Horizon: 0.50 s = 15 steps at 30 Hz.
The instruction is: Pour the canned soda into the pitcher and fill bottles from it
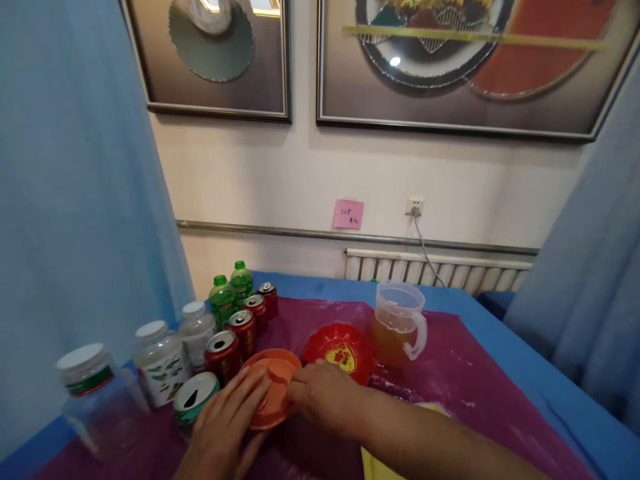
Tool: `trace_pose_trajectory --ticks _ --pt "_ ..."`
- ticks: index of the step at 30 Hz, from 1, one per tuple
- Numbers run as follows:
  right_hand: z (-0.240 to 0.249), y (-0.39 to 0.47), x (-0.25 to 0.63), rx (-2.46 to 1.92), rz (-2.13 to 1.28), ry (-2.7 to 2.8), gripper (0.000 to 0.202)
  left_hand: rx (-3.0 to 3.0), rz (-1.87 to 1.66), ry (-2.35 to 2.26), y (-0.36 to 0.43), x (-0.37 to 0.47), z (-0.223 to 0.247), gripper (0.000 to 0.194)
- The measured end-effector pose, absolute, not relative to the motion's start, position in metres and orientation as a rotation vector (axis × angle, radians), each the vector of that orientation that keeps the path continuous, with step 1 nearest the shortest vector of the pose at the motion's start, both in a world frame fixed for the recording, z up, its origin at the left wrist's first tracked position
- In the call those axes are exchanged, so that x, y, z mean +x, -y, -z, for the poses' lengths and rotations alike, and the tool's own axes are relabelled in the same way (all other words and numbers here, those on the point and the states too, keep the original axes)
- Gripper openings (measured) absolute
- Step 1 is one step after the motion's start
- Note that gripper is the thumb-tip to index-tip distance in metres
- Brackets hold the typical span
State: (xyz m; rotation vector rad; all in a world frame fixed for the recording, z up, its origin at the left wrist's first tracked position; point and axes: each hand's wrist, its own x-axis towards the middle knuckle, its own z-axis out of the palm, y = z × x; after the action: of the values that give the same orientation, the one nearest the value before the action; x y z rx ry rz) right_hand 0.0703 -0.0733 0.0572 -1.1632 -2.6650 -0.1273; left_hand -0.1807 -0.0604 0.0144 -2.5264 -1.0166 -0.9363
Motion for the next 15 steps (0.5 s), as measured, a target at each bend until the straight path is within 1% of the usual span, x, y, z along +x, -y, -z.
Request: trace_pose_trajectory --ticks 2,4,5,8,9,11,13,14,15 --pt "-0.074 0.095 0.092 -1.151 -0.011 2.592 0.015 -2.626 0.974 0.913 0.056 -0.172 -0.023 0.041" --pt "-0.081 0.120 0.111 -1.179 -0.142 2.337 0.016 -2.729 1.038 0.947 0.058 -0.156 -0.032 0.035" --pt "-0.079 0.132 0.118 -1.210 -0.134 2.157 0.024 -2.778 1.072 1.020 0.060 -0.145 -0.037 0.032" --pt "-0.057 0.159 0.126 -1.294 0.038 1.728 0.074 -2.912 1.155 1.328 0.072 -0.102 -0.055 0.019" --pt "-0.046 0.165 0.125 -1.319 0.091 1.656 0.088 -2.936 1.195 1.403 0.076 -0.087 -0.060 0.018" --pt "-0.028 0.169 0.121 -1.371 0.186 1.595 0.113 -2.991 1.284 1.500 0.082 -0.057 -0.070 0.021" --pt "-0.015 0.169 0.118 -1.449 0.256 1.588 0.132 -3.087 1.364 1.562 0.087 -0.032 -0.075 0.021" --pt "-0.011 0.168 0.118 -1.487 0.282 1.590 0.136 -3.138 1.394 1.589 0.089 -0.022 -0.076 0.022" --pt "-0.008 0.167 0.119 -1.518 0.307 1.583 0.136 -3.182 1.422 1.612 0.090 -0.014 -0.076 0.024"
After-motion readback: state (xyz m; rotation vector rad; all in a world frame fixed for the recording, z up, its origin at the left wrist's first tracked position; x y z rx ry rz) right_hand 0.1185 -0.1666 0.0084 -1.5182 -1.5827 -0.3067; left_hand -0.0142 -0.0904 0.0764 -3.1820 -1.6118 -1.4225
